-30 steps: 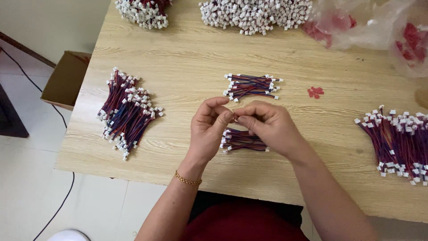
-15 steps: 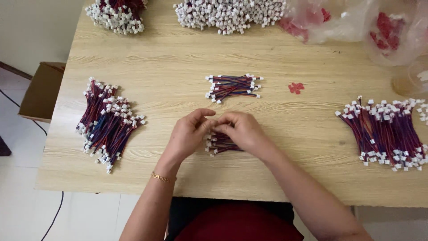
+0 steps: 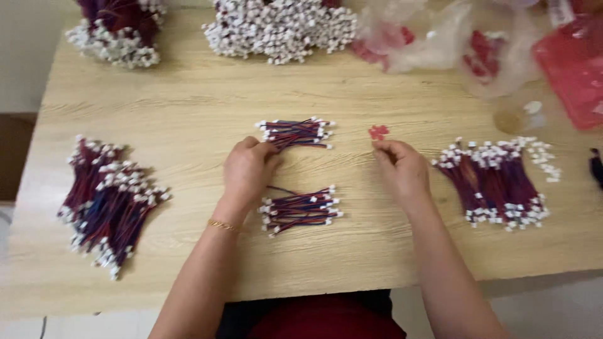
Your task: Sorting and stacking small wire harnesses with connectors on a wooden table
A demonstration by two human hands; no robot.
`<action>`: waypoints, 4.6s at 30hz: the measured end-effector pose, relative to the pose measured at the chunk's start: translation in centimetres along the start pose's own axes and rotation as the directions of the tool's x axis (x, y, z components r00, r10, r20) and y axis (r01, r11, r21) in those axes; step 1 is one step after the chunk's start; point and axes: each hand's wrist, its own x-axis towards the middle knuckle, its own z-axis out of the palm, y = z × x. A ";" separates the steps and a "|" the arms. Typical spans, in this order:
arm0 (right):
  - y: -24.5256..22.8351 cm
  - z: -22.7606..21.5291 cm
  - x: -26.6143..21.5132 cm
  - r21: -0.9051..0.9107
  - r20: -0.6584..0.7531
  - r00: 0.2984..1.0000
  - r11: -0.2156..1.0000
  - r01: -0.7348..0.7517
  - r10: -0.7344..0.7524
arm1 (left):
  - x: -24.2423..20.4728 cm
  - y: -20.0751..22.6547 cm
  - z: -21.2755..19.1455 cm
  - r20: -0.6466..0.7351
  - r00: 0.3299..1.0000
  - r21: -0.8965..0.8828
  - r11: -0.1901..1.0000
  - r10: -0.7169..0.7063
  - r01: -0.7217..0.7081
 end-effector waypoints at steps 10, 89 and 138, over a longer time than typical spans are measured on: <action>3.3 0.4 4.2 -0.217 0.034 0.999 0.976 -0.014 0.022 | 0.6 -2.2 0.3 -0.038 0.998 -0.048 0.997 -0.054 0.052; -15.3 2.1 -2.9 0.590 0.286 0.950 0.804 -0.076 -0.121 | -5.0 4.5 -1.6 0.261 0.902 -0.962 -0.016 -0.344 0.272; -6.2 2.2 -0.3 0.137 0.125 0.992 0.991 -0.016 -0.002 | 6.7 -2.4 -1.4 0.049 0.987 0.032 0.987 0.155 -0.157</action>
